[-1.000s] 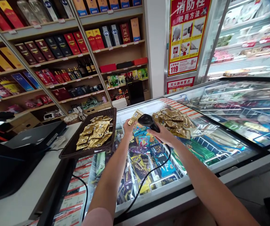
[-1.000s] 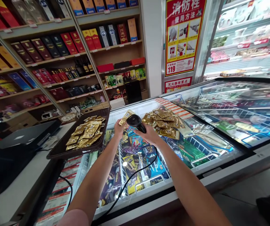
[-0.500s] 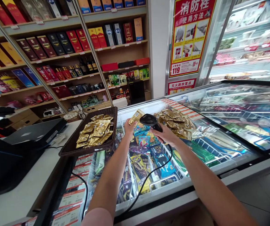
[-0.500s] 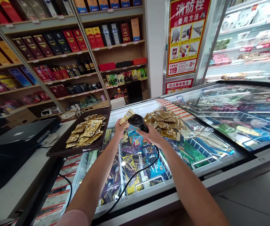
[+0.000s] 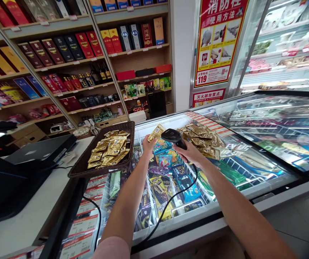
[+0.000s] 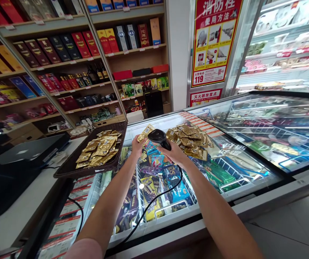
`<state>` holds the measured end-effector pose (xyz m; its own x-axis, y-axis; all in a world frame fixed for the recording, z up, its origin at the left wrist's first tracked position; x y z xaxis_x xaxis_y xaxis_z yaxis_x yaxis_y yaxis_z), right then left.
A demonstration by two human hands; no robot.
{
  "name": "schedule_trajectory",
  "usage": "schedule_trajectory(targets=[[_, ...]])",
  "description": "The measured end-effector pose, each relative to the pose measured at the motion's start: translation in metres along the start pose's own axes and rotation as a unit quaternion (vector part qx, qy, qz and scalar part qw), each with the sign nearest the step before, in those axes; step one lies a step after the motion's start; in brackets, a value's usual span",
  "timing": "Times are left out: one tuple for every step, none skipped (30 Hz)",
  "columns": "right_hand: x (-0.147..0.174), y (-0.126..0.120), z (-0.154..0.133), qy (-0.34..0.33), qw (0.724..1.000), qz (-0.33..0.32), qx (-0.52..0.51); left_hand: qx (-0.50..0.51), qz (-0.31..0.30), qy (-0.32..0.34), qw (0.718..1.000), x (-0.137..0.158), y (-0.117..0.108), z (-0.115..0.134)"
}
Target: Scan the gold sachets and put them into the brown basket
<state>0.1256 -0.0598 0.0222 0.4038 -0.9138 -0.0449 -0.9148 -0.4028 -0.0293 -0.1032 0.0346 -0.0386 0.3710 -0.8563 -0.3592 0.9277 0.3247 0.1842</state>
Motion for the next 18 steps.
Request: schedule_trajectory(targets=[[0.0,0.0,0.0,-0.001,1.0,-0.001,0.001,-0.001,0.002,-0.003,1.0,0.001,0.001,0.0],[0.0,0.0,0.0,-0.002,1.0,0.0,0.0,-0.003,0.008,-0.007,1.0,0.002,0.002,0.0],[0.0,0.0,0.0,-0.004,1.0,0.001,-0.005,-0.006,0.017,-0.011,1.0,0.001,0.003,0.002],[0.0,0.0,0.0,-0.006,1.0,0.006,-0.015,-0.009,0.029,-0.016,0.999,0.0,0.003,0.004],[0.001,-0.001,-0.001,-0.007,0.999,0.014,-0.029,-0.012,0.045,-0.02,0.999,-0.004,0.003,0.008],[0.001,-0.001,-0.001,-0.008,0.999,0.021,-0.047,-0.015,0.063,-0.023,0.998,-0.009,0.002,0.014],[0.002,-0.002,-0.002,-0.007,0.997,0.028,-0.067,-0.017,0.083,-0.025,0.996,-0.015,-0.001,0.021],[0.003,-0.003,-0.003,-0.005,0.996,0.037,-0.085,-0.019,0.105,-0.022,0.994,-0.023,-0.006,0.029],[0.003,-0.003,-0.003,-0.001,0.994,0.044,-0.099,-0.023,0.127,-0.019,0.991,-0.031,-0.012,0.038],[0.004,-0.003,-0.003,0.004,0.993,0.049,-0.109,-0.028,0.149,-0.016,0.988,-0.039,-0.021,0.047],[0.004,-0.003,-0.003,0.008,0.992,0.05,-0.116,-0.036,0.17,-0.015,0.985,-0.046,-0.031,0.056],[0.004,-0.003,-0.004,0.011,0.992,0.051,-0.119,-0.047,0.19,-0.013,0.981,-0.052,-0.042,0.064],[0.004,-0.003,-0.004,0.011,0.992,0.05,-0.119,-0.062,0.208,-0.01,0.976,-0.057,-0.052,0.071],[0.004,-0.002,-0.004,0.011,0.992,0.049,-0.119,-0.078,0.222,-0.007,0.972,-0.06,-0.062,0.077],[0.004,-0.002,-0.004,0.008,0.992,0.046,-0.118,-0.097,0.234,-0.002,0.967,-0.062,-0.07,0.082],[0.004,-0.001,-0.004,0.004,0.992,0.043,-0.118,-0.117,0.241,0.005,0.963,-0.063,-0.076,0.086],[0.003,0.0,-0.004,0.0,0.992,0.039,-0.118,-0.134,0.242,0.018,0.961,-0.063,-0.08,0.09],[0.003,0.001,-0.004,-0.004,0.992,0.034,-0.119,-0.161,0.24,0.034,0.957,-0.062,-0.082,0.093]])
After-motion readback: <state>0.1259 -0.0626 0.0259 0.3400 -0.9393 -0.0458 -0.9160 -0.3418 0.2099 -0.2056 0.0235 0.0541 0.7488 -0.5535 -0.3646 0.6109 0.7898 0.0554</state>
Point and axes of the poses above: each hand's wrist, its own x-axis away from the middle knuckle, its own y-axis out of the palm, z = x × y, the point moved 4 cm from there along -x, towards the middle knuckle, and after that the axes turned 7 degrees about y, right-handed, at the moved point
